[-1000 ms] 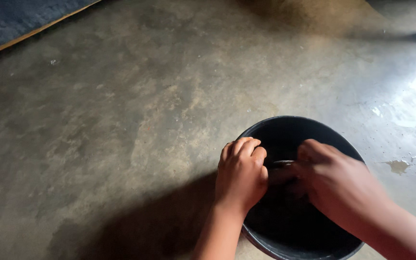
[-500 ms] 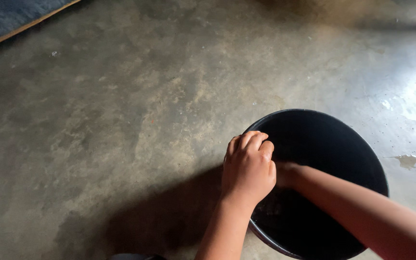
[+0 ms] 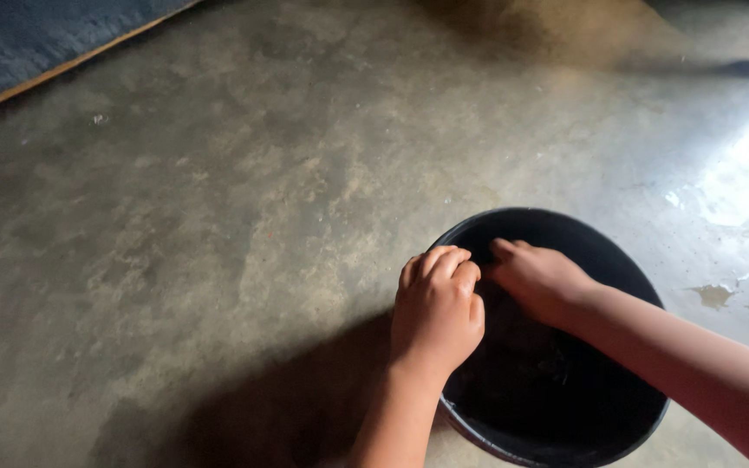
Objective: The person washes a small gray cloth by hand in a black bucket of water. They repeatedly submerge, scrub, and wring the cloth to remove water, then lift it out of the bucket and walk toward a doorway.
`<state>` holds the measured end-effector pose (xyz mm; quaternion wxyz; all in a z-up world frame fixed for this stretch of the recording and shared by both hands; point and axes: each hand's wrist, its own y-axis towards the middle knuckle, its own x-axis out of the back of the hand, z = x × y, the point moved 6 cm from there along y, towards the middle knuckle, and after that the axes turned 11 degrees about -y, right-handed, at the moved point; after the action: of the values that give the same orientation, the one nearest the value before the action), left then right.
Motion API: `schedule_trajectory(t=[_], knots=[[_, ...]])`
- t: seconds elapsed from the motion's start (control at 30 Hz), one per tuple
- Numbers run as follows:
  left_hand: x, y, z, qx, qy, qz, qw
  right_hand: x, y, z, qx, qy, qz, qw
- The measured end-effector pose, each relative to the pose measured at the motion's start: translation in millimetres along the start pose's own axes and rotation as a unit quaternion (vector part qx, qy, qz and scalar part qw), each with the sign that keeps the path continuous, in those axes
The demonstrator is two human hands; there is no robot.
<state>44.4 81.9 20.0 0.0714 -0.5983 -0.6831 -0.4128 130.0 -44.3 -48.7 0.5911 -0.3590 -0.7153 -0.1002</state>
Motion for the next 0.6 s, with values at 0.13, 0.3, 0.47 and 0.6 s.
schedule_trajectory(t=[0.13,0.3,0.47,0.6], knots=[[0.2,0.7,-5.4,-0.01,0.027,0.011,1.0,83.8,-42.9,-22.8,-0.071,0.168,-0.101,0.978],[-0.9,2.9,-6.0,-0.012,0.007,-0.015,1.0,153.8,-78.2,-31.4,-0.087,0.147,-0.193,0.966],[1.9,4.0,-5.0,0.005,-0.01,-0.013,1.0,156.0,-88.1,-28.5,-0.104,0.138,-0.185,0.968],[4.1,5.1,-4.5,0.015,-0.036,-0.002,0.999,123.3,-72.4,-12.7,-0.046,0.152,-0.216,0.963]])
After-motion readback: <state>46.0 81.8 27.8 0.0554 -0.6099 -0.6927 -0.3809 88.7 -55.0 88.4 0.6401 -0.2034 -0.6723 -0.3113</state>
